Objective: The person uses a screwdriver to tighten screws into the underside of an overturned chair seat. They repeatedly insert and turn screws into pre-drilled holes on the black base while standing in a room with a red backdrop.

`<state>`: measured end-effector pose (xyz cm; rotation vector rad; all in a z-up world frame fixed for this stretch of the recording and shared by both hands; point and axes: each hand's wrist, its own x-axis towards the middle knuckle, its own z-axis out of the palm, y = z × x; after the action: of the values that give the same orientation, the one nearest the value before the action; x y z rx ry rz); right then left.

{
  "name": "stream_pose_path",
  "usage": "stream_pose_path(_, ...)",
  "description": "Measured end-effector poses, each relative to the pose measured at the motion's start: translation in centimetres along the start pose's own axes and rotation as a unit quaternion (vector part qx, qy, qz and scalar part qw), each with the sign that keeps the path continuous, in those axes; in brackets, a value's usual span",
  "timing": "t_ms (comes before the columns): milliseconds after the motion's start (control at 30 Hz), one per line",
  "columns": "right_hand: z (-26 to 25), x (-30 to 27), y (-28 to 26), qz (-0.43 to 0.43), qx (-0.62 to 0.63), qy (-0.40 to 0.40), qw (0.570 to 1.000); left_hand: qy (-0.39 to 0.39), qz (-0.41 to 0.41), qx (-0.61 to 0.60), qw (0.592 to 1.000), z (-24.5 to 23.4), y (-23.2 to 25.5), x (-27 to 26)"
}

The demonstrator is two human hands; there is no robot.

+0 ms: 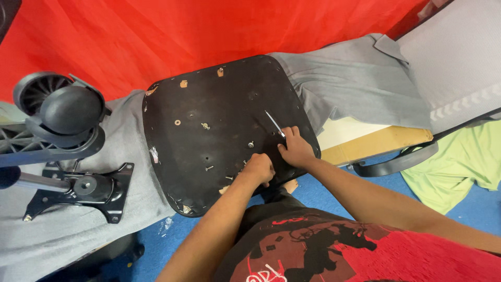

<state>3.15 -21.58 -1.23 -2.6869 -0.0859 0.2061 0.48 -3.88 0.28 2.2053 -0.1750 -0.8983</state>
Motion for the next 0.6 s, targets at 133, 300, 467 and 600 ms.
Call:
stream_pose_path(133, -0.2, 0.0, -0.1, 0.005, 0.006, -0.002, 1.000, 0.005, -0.001, -0.015, 1.000, -0.1, 0.1, 0.2)
stream_pose_path(300, -0.3, -0.2, -0.4, 0.018, 0.004, -0.010, 1.000, -0.005, -0.039, -0.042, 0.998, 0.1, 0.3, -0.7)
stream_pose_path(467, -0.6, -0.2, -0.7, 0.012, -0.009, -0.007, 1.000, 0.026, -0.040, -0.095, 0.994, 0.2, -0.7, -0.7)
stream_pose_path(600, -0.5, -0.2, -0.6, 0.012, 0.000, -0.003, 1.000, 0.028, -0.015, -0.132, 0.991, 0.6, -1.6, -0.2)
